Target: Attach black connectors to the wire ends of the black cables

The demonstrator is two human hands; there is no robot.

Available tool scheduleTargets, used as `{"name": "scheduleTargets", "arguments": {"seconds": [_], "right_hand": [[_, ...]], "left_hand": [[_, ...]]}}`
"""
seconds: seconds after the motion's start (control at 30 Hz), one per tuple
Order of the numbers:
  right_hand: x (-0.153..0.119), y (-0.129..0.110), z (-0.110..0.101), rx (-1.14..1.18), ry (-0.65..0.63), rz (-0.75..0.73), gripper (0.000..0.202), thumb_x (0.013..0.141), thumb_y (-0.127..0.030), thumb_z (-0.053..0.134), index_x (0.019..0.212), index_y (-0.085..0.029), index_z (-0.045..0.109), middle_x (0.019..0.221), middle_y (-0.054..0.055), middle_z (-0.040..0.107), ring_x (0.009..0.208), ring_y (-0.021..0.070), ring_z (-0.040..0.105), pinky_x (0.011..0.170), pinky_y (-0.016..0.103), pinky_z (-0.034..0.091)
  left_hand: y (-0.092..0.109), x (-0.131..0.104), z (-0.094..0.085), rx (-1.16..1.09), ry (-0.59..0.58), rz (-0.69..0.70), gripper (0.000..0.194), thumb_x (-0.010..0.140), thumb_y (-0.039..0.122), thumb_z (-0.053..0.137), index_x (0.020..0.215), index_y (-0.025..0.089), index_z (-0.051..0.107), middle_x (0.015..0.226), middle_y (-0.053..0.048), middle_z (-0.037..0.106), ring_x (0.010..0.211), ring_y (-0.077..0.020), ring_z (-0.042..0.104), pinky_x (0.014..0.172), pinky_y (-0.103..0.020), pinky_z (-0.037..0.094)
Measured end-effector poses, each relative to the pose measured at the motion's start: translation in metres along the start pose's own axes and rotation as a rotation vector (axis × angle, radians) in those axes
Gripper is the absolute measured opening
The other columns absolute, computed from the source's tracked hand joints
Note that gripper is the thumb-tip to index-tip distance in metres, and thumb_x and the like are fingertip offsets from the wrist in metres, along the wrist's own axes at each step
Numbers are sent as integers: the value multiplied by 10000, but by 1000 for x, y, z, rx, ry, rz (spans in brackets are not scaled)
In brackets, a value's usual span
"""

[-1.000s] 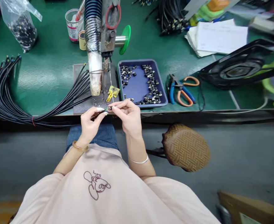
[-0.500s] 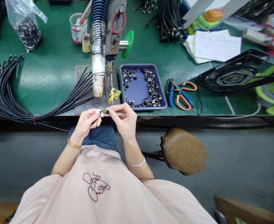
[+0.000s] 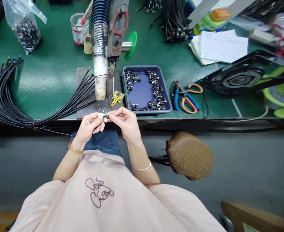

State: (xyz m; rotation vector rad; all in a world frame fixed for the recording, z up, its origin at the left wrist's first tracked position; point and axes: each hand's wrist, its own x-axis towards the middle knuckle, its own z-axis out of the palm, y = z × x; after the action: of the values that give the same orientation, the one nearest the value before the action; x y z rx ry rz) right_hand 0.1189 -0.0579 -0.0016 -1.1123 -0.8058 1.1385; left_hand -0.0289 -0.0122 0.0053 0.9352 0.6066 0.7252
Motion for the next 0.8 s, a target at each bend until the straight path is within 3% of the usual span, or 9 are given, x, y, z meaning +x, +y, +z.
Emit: {"name": "scheduleTargets", "arguments": {"seconds": [0.17,0.4,0.8], "right_hand": [[-1,0,0,-70,11,-65,354,717,-472,847,712,-199,621,868,17,783,685,115,732,763,285,661],[-5,-2,1,-225,118,-195,264,787,-429,790,736,-203,664,895,31,780,799,142,750,721,254,637],[-5,3,6,-211,180,-227,202,803,-357,780,739,-204,665,887,23,777,776,131,752,726,241,637]], "left_hand": [[1,0,-1,-8,-1,-29,446,758,529,800,747,113,640,462,18,579,308,-4,282,350,-179,109],[0,1,2,-12,56,-44,461,721,540,822,745,120,634,458,26,581,305,-2,291,350,-174,113],[-4,4,4,-59,77,-49,465,713,537,830,746,127,615,470,33,579,307,0,287,348,-172,107]]}}
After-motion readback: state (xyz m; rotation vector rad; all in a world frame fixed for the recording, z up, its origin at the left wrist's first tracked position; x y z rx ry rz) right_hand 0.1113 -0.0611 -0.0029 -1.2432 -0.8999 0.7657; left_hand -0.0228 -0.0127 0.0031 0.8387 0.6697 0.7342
